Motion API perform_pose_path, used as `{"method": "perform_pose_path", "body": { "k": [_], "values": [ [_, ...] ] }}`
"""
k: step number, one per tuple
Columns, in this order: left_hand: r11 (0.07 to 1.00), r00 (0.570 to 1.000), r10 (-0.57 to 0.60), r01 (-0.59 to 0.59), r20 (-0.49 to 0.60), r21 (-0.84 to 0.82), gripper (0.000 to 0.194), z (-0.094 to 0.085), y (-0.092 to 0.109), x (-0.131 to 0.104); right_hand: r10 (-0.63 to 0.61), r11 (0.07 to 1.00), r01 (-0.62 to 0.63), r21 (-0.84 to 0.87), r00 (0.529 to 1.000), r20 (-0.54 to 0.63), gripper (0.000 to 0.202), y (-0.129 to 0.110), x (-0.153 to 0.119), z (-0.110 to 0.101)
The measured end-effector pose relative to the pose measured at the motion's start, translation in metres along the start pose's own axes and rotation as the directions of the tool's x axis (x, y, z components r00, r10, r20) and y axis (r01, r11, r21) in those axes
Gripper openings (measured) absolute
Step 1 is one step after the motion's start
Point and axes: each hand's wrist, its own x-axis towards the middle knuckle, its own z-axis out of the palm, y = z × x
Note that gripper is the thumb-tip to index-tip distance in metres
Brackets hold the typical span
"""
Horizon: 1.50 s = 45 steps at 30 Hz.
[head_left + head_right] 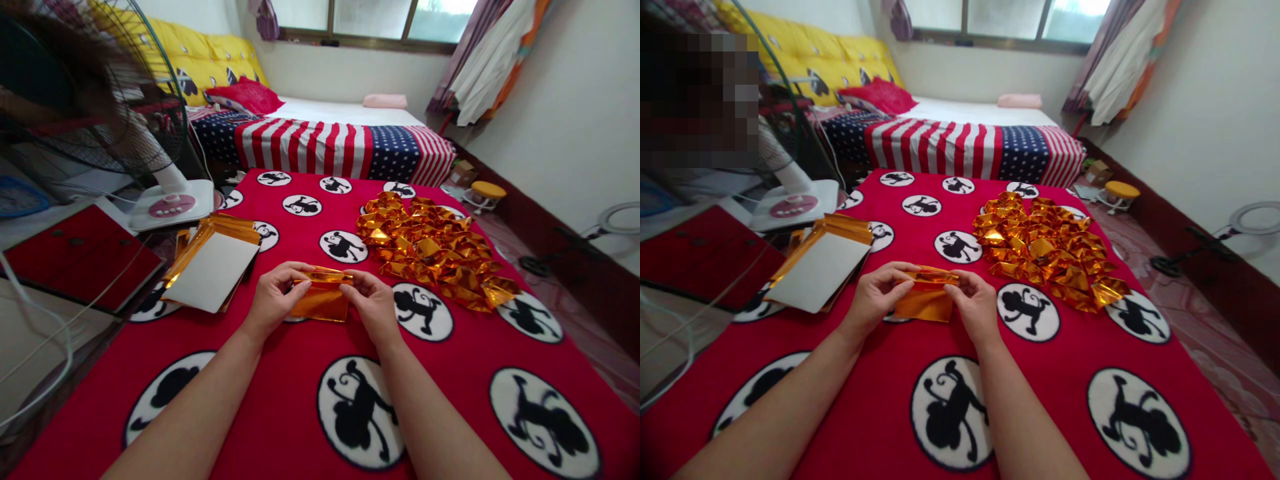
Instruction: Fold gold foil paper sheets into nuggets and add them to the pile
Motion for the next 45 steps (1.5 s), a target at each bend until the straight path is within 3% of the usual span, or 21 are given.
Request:
{"method": "perform_pose_path", "body": {
  "k": [5, 11, 15, 20, 23, 28, 32, 36, 41, 45],
  "values": [
    [1.0, 1.0, 0.019, -0.019, -0.004, 0.024, 0.009, 0.001, -0.002, -0.001, -0.042, 0.999, 0.041, -0.021, 0.999, -0.025, 0.024, 0.001, 0.0, 0.0],
    [0.998, 1.0, 0.013, -0.012, -0.022, 0.064, 0.009, 0.003, -0.001, -0.001, -0.124, 0.992, 0.122, -0.037, 0.991, -0.056, 0.04, -0.002, -0.002, 0.002],
    [0.997, 1.0, 0.017, -0.017, 0.004, 0.075, 0.009, 0.004, 0.001, -0.001, -0.105, 0.993, 0.106, -0.044, 0.994, 0.029, 0.023, -0.006, -0.005, 0.004],
    [0.996, 0.998, 0.033, -0.037, 0.048, 0.077, 0.011, 0.005, 0.004, -0.002, -0.074, 0.996, 0.076, 0.043, 0.996, -0.056, 0.025, -0.008, -0.003, 0.001],
    [0.996, 0.998, 0.031, -0.035, 0.054, 0.081, 0.01, 0.004, 0.005, -0.002, -0.019, 0.998, 0.02, 0.062, 1.0, -0.025, 0.027, -0.007, -0.001, -0.002],
    [0.999, 0.999, -0.04, 0.041, -0.033, 0.035, 0.009, 0.002, 0.001, 0.0, 0.019, 0.998, -0.022, 0.055, 0.998, 0.062, 0.019, -0.006, -0.001, -0.004],
    [0.996, 0.992, -0.089, 0.09, -0.088, 0.006, 0.01, 0.004, -0.007, 0.0, -0.005, 1.0, 0.003, 0.024, 0.998, 0.066, 0.014, -0.006, -0.002, -0.005],
    [0.994, 0.986, -0.109, 0.111, -0.122, 0.008, 0.012, 0.006, -0.011, -0.001, 0.002, 0.998, -0.009, 0.062, 0.995, 0.1, 0.021, -0.007, -0.006, -0.006],
    [0.982, 0.966, -0.188, 0.19, -0.177, -0.005, 0.015, 0.006, -0.011, -0.002, -0.008, 1.0, 0.004, 0.027, 0.988, 0.156, 0.044, -0.007, -0.008, -0.001],
    [0.982, 0.966, -0.189, 0.187, -0.177, -0.027, 0.014, 0.008, -0.008, -0.002, -0.039, 0.999, 0.038, 0.009, 0.994, 0.101, 0.031, -0.003, -0.007, 0.003]
  ]
}}
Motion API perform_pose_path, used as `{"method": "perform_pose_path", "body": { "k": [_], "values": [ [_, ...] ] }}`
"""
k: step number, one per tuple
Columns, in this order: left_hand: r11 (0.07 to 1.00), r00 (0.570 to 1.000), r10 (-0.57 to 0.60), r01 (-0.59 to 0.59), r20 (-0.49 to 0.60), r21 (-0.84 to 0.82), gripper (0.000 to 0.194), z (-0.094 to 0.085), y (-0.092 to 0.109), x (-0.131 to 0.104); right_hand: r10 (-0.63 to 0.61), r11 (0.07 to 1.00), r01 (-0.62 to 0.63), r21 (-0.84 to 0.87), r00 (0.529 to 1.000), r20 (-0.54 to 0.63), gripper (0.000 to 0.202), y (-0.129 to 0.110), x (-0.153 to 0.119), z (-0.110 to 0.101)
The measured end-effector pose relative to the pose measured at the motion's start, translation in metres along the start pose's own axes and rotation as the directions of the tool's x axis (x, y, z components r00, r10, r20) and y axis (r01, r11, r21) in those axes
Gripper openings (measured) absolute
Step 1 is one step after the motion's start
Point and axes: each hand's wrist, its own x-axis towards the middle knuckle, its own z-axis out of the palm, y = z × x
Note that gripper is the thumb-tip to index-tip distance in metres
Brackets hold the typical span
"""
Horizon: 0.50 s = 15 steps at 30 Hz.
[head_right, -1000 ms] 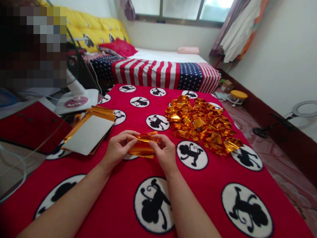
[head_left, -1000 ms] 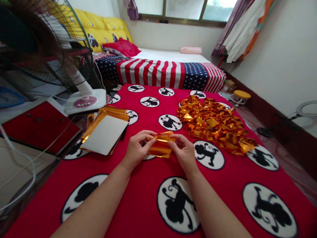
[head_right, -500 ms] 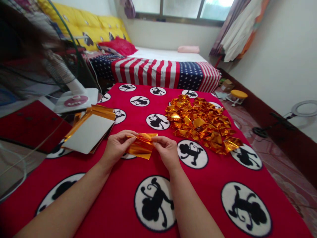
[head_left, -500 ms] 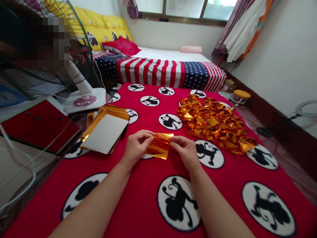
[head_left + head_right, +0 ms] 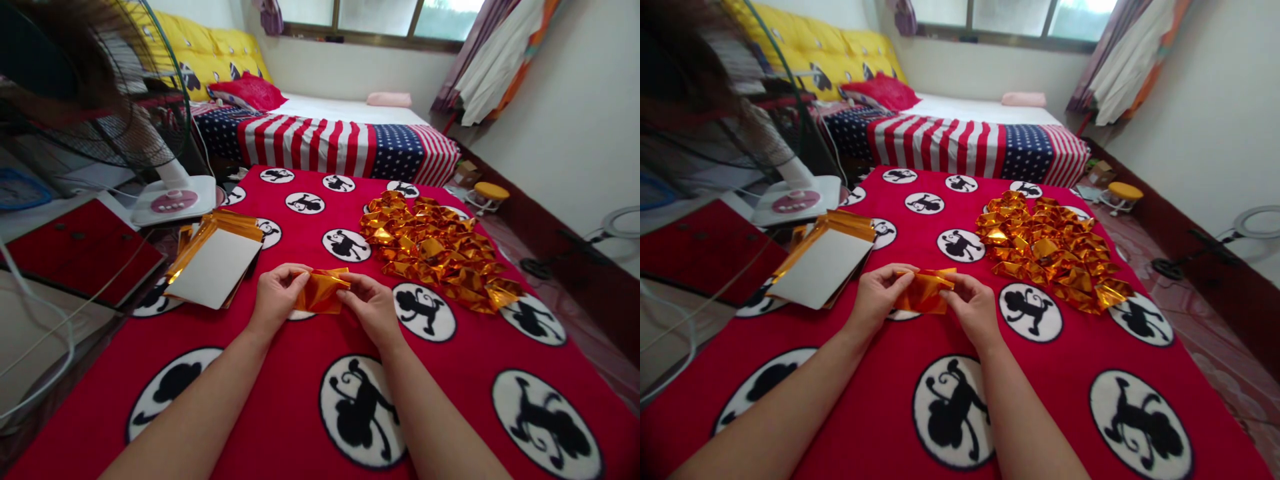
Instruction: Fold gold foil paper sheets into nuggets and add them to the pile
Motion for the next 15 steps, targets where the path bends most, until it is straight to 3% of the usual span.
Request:
{"method": "perform_pose_path", "body": {
  "k": [7, 15],
  "values": [
    [0.996, 0.995, 0.083, -0.083, 0.048, -0.013, 0.011, 0.0022, 0.0025, -0.0022, -0.021, 1.0, 0.022, 0.012, 0.997, -0.068, 0.026, 0.0011, 0.0011, -0.0024],
    [0.995, 0.993, 0.096, -0.095, 0.064, -0.028, 0.007, 0.0027, 0.0053, -0.0036, -0.023, 1.0, 0.023, -0.003, 0.996, -0.091, 0.022, 0.001, 0.001, -0.0019]
  ]
}}
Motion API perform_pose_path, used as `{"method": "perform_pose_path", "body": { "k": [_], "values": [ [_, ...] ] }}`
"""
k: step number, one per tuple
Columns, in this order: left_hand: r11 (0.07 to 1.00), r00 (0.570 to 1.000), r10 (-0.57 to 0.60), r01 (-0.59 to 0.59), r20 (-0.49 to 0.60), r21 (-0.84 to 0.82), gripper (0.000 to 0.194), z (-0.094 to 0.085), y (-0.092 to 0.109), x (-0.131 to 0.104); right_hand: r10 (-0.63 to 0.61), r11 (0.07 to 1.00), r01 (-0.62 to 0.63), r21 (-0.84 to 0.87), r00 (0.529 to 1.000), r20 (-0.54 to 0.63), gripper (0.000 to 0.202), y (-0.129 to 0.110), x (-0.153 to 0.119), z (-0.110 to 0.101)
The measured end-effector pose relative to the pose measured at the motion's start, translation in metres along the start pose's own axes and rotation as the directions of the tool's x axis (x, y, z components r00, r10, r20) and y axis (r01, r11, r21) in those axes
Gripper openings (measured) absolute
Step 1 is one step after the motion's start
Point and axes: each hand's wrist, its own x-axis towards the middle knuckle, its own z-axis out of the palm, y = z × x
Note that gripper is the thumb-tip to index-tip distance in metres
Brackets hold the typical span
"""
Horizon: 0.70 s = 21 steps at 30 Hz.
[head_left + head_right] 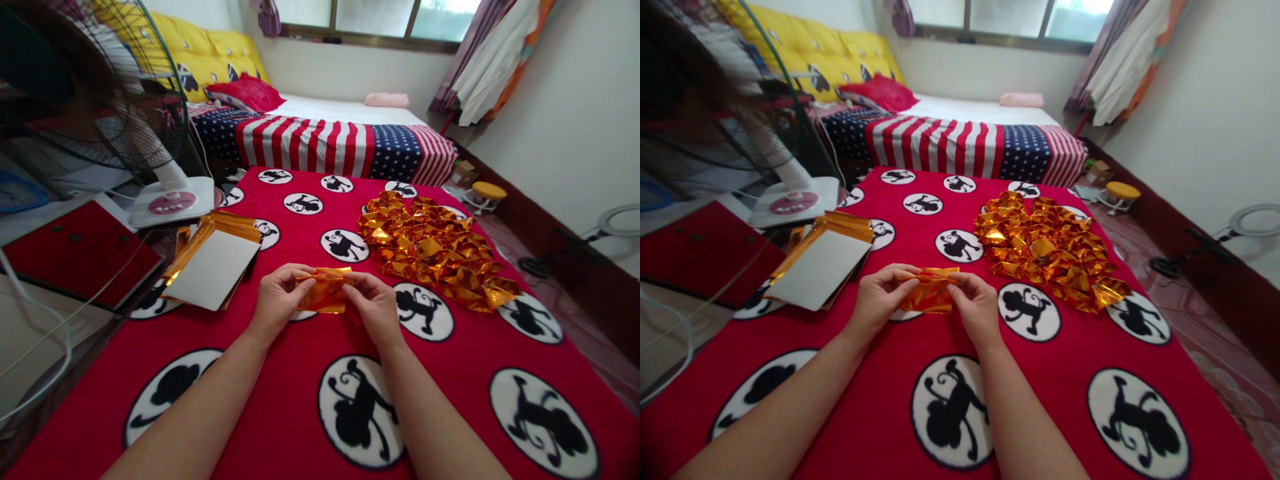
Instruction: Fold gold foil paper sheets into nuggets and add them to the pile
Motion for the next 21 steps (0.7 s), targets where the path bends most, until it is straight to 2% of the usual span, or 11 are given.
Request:
{"method": "perform_pose_path", "body": {
  "k": [7, 16, 21],
  "values": [
    [0.996, 0.997, -0.071, 0.072, 0.007, -0.044, 0.021, -0.0023, 0.0043, -0.0002, -0.039, 0.999, 0.04, 0.024, 0.998, -0.044, 0.02, 0.0, 0.0006, 0.0],
    [0.955, 0.986, -0.167, 0.167, 0.022, -0.244, 0.025, -0.0009, 0.0011, 0.0003, -0.123, 0.992, 0.121, -0.024, 0.987, -0.107, 0.008, -0.0025, -0.0002, -0.0006],
    [0.955, 0.983, -0.184, 0.177, -0.005, -0.238, 0.032, -0.001, -0.0028, 0.0018, -0.163, 0.986, 0.156, -0.058, 0.979, -0.126, 0.006, -0.0034, -0.0013, -0.0012]
  ]
}}
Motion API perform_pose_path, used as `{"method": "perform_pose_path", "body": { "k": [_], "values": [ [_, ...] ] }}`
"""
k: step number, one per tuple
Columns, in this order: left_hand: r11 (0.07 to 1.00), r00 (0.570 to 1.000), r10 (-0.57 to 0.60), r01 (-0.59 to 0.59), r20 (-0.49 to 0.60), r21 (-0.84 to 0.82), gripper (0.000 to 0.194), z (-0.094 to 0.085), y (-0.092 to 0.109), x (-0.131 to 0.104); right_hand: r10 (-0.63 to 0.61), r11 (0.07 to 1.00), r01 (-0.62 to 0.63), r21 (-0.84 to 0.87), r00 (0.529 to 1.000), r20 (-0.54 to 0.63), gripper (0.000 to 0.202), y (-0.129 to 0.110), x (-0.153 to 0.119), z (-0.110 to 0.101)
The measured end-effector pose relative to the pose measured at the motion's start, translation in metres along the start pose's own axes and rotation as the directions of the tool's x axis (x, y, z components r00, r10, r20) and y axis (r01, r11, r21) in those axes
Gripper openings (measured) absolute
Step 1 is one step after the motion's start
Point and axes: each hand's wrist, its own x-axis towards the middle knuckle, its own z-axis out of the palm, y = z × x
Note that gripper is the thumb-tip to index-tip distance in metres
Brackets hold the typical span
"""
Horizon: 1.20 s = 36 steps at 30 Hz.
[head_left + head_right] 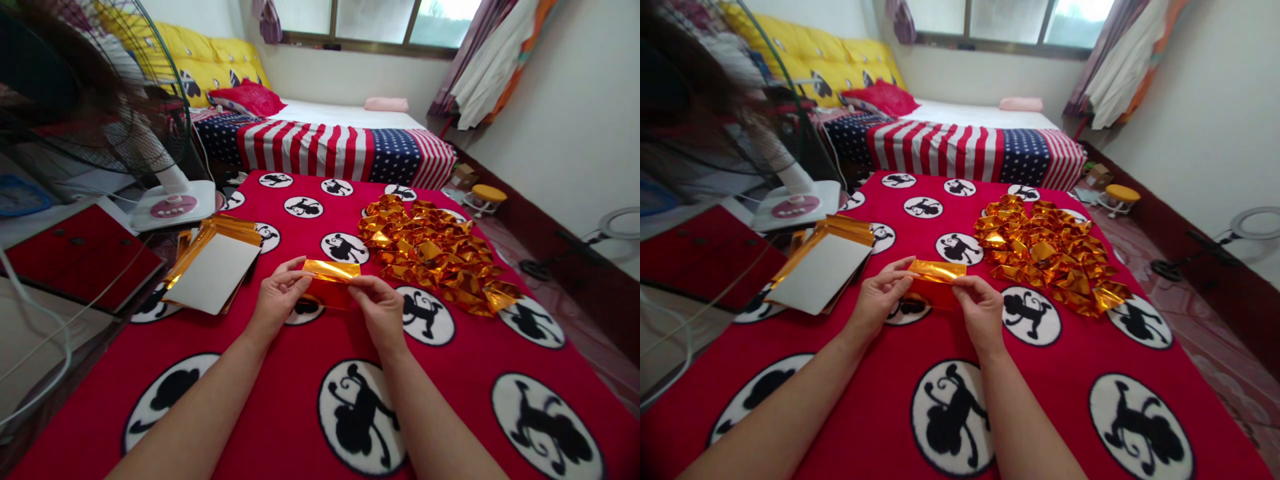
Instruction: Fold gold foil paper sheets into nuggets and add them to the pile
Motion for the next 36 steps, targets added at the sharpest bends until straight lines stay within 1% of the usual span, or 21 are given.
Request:
{"method": "perform_pose_path", "body": {
  "k": [2, 5, 7, 10, 14, 18, 21, 24, 27, 30, 36],
  "values": [
    [1.0, 1.0, -0.025, 0.026, -0.015, 0.015, 0.035, -0.0002, -0.0003, 0.001, 0.005, 1.0, -0.005, 0.001, 1.0, 0.006, 0.007, 0.0002, 0.0001, 0.0],
    [0.992, 0.992, -0.123, 0.124, -0.022, 0.019, 0.038, 0.0002, 0.0002, 0.0011, 0.027, 0.999, -0.027, 0.025, 0.999, 0.028, 0.012, 0.0004, 0.0005, 0.0],
    [0.987, 0.987, -0.159, 0.16, -0.026, 0.024, 0.038, 0.0006, 0.0011, 0.0003, 0.041, 0.997, -0.045, 0.063, 0.998, 0.056, 0.018, 0.0005, 0.0006, -0.0001],
    [0.99, 0.989, -0.141, 0.142, -0.043, 0.025, 0.033, 0.0011, 0.0022, -0.0009, 0.061, 0.991, -0.073, 0.11, 0.992, 0.107, 0.026, 0.0009, 0.0003, -0.0002],
    [0.992, 0.991, -0.124, 0.125, -0.056, 0.012, 0.029, 0.0007, 0.0017, -0.001, 0.073, 0.989, -0.088, 0.116, 0.989, 0.126, 0.028, 0.0011, -0.0005, 0.0003],
    [0.996, 0.995, -0.073, 0.077, -0.07, 0.049, 0.025, -0.0009, 0.0003, 0.0003, 0.064, 0.991, -0.078, 0.113, 0.991, 0.121, 0.023, 0.0008, -0.0003, 0.0007],
    [0.996, 0.997, -0.019, 0.026, -0.075, 0.091, 0.023, -0.0026, 0.0008, 0.0002, 0.053, 0.996, -0.058, 0.075, 0.996, 0.067, 0.014, 0.0009, 0.0004, -0.0001],
    [0.988, 0.998, 0.042, -0.034, -0.05, 0.151, 0.019, -0.0039, 0.0037, -0.0014, 0.048, 0.998, -0.048, 0.031, 0.999, 0.026, 0.013, 0.0008, 0.0011, -0.0012],
    [0.975, 0.994, 0.113, -0.108, -0.01, 0.194, 0.017, -0.0048, 0.0068, -0.0027, 0.057, 0.998, -0.058, 0.033, 0.998, 0.018, 0.014, 0.0001, 0.0015, -0.0017],
    [0.96, 0.984, 0.177, -0.173, 0.002, 0.219, 0.019, -0.0054, 0.0075, -0.0025, 0.048, 0.998, -0.049, 0.042, 0.999, 0.019, 0.012, -0.0007, 0.0015, -0.0017],
    [0.939, 0.973, 0.232, -0.225, 0.004, 0.259, 0.015, -0.0043, 0.0076, -0.0025, -0.075, 0.997, 0.074, 0.035, 0.997, 0.02, 0.009, -0.0025, 0.0015, -0.0023]
  ]
}}
